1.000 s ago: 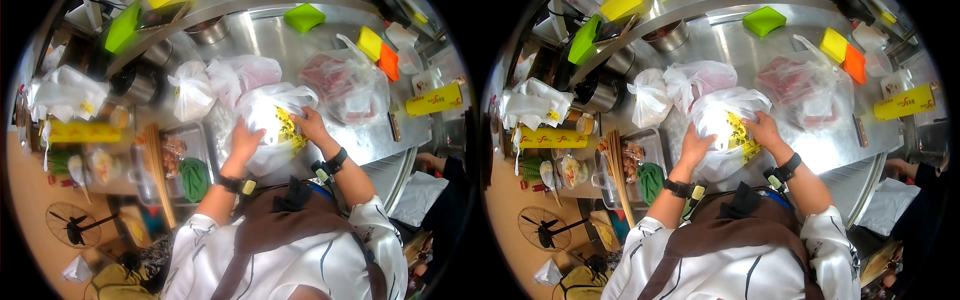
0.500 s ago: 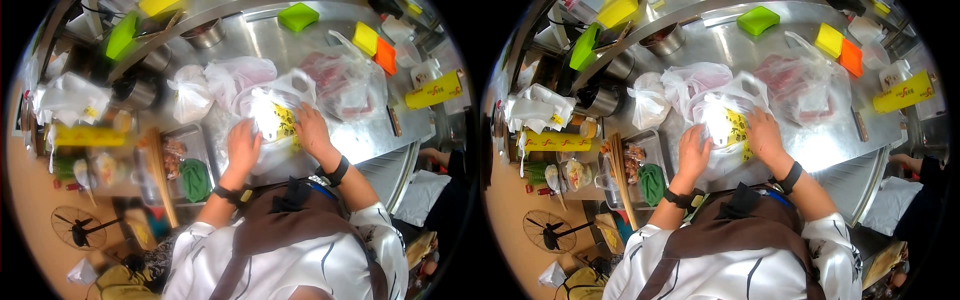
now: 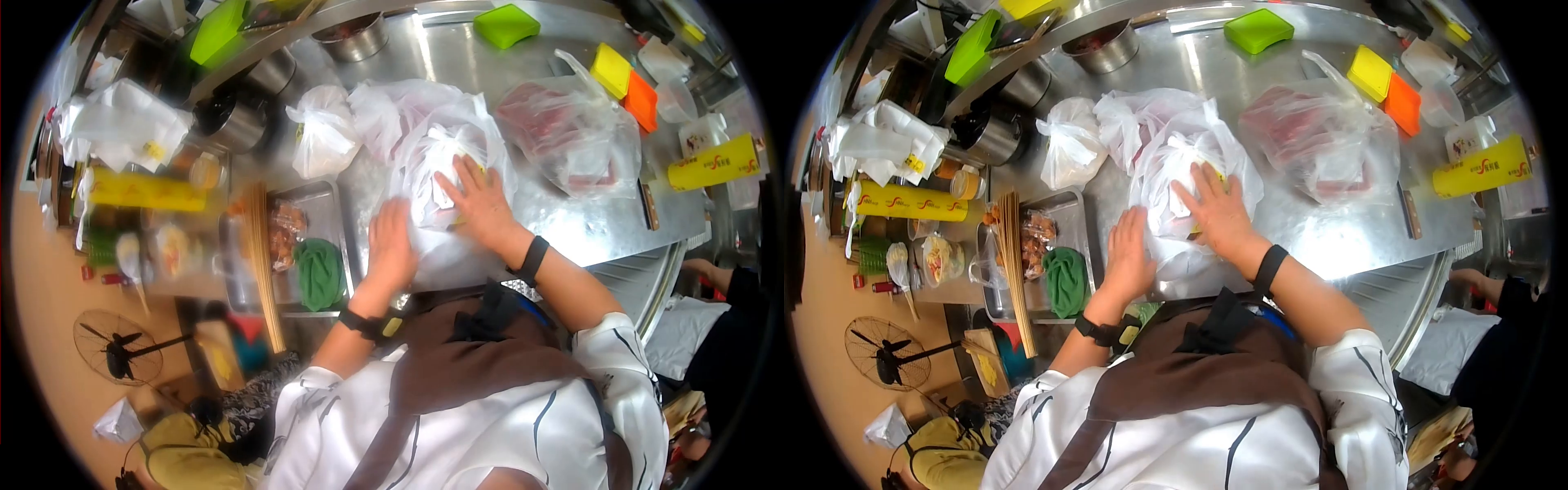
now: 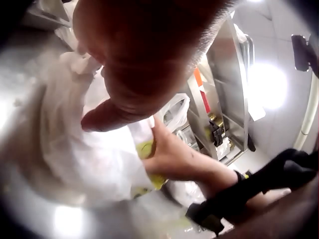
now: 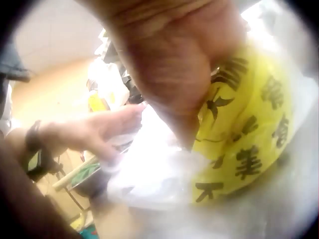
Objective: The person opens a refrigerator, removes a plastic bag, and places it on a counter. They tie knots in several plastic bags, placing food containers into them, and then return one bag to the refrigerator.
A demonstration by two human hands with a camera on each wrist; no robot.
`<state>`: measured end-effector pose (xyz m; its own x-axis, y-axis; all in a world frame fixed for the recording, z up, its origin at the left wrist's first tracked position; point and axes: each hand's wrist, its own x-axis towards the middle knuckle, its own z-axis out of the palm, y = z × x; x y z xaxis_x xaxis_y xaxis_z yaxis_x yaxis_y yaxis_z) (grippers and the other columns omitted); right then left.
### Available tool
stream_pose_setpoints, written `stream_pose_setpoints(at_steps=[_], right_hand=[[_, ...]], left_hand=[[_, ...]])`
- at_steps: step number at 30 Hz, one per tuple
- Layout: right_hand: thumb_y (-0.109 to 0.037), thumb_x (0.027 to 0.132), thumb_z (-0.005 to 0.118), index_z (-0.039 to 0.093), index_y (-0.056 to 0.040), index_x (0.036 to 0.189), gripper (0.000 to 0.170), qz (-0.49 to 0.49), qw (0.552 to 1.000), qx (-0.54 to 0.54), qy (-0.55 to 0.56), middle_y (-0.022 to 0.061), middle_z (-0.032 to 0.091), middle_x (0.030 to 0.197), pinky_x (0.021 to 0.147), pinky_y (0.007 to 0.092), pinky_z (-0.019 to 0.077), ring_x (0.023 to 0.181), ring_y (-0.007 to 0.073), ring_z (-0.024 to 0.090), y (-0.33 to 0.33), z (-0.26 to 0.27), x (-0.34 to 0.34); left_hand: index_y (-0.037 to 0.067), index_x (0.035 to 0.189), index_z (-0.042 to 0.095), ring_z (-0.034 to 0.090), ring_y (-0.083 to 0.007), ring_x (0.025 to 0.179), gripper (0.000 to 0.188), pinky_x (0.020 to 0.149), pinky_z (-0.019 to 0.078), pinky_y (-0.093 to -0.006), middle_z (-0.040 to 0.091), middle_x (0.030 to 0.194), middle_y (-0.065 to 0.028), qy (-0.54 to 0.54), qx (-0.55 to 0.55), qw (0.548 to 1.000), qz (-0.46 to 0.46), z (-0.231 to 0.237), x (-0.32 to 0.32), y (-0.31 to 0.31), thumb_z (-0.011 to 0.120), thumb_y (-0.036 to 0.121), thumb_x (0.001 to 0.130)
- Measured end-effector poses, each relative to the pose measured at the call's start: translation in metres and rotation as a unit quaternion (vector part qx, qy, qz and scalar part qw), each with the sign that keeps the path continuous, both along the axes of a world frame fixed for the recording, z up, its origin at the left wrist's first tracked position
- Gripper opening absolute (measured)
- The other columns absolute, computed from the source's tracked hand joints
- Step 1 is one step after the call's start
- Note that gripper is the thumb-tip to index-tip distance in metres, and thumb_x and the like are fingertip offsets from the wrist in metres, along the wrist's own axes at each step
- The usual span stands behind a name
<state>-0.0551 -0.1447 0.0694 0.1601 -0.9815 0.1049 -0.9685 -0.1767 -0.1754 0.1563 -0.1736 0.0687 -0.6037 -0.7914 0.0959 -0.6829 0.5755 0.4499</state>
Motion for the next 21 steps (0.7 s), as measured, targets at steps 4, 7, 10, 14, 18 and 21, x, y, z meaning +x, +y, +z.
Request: stream_pose_setpoints(at_steps=[4,7,10,14,18,21], right_hand=[[-0.023,0.069,0.075,0.039,-0.0158,0.142,0.082,0.002,1.0,0.001,-0.029,0.0197,0.037,0.145,0.099,0.0542,0.0343,0.136,0.0345,0.033,-0.009,-0.001,-0.013],[-0.023,0.071,0.074,0.045,-0.0091,0.135,0.072,0.004,0.999,-0.051,-0.003,0.0194,0.044,0.139,0.093,0.05,0.0389,0.13,0.0345,0.041,-0.008,-0.009,-0.016],[-0.025,0.072,0.074,0.049,-0.0046,0.129,0.066,-0.018,0.993,-0.105,-0.045,0.0196,0.05,0.134,0.09,0.0467,0.0434,0.123,0.0346,0.048,-0.013,-0.004,-0.02],[-0.025,0.071,0.075,0.05,-0.0028,0.127,0.065,-0.088,0.979,-0.122,-0.134,0.0193,0.054,0.129,0.089,0.045,0.0463,0.118,0.0351,0.054,-0.014,0.007,-0.02],[-0.023,0.071,0.076,0.051,-0.0024,0.125,0.063,-0.129,0.976,-0.116,-0.132,0.019,0.055,0.129,0.09,0.0434,0.0469,0.117,0.0351,0.054,-0.005,-0.003,-0.025],[-0.02,0.073,0.076,0.052,-0.0032,0.125,0.059,-0.165,0.959,-0.134,-0.187,0.0184,0.057,0.127,0.089,0.0416,0.0483,0.112,0.0362,0.056,0.005,-0.017,-0.039]], left_hand=[[0.006,0.127,0.053,0.031,-0.0365,0.139,0.054,0.114,0.0183,-0.0552,0.042,0.143,-0.0162,-0.024,-0.049,0.993,-0.109,0.003,0.014,0.018,0.053,-0.004,0.073],[0.007,0.11,0.061,0.042,-0.0311,0.131,0.037,0.113,0.0199,-0.0553,0.054,0.127,-0.0129,-0.01,-0.031,0.989,-0.146,-0.016,0.025,0.027,0.054,-0.003,0.074],[0.006,0.098,0.061,0.056,-0.029,0.111,0.022,0.11,0.0261,-0.0533,0.063,0.106,-0.0125,-0.052,0.016,0.984,-0.171,-0.016,0.031,0.028,0.056,0.002,0.077],[0.004,0.09,0.06,0.063,-0.0305,0.083,0.01,0.1,0.0397,-0.0453,0.066,0.086,-0.0167,-0.152,0.099,0.983,0.002,0.002,0.01,0.011,0.059,0.012,0.085],[0.0,0.118,0.053,0.062,-0.0326,0.097,0.052,0.098,0.0405,-0.0458,0.062,0.109,-0.0207,-0.143,0.062,0.984,0.086,0.0,-0.005,-0.012,0.071,0.028,0.078],[0.001,0.127,0.048,0.054,-0.0324,0.113,0.073,0.104,0.0328,-0.0535,0.054,0.126,-0.0178,-0.077,-0.042,0.992,0.088,-0.011,-0.009,-0.026,0.078,0.032,0.069]])
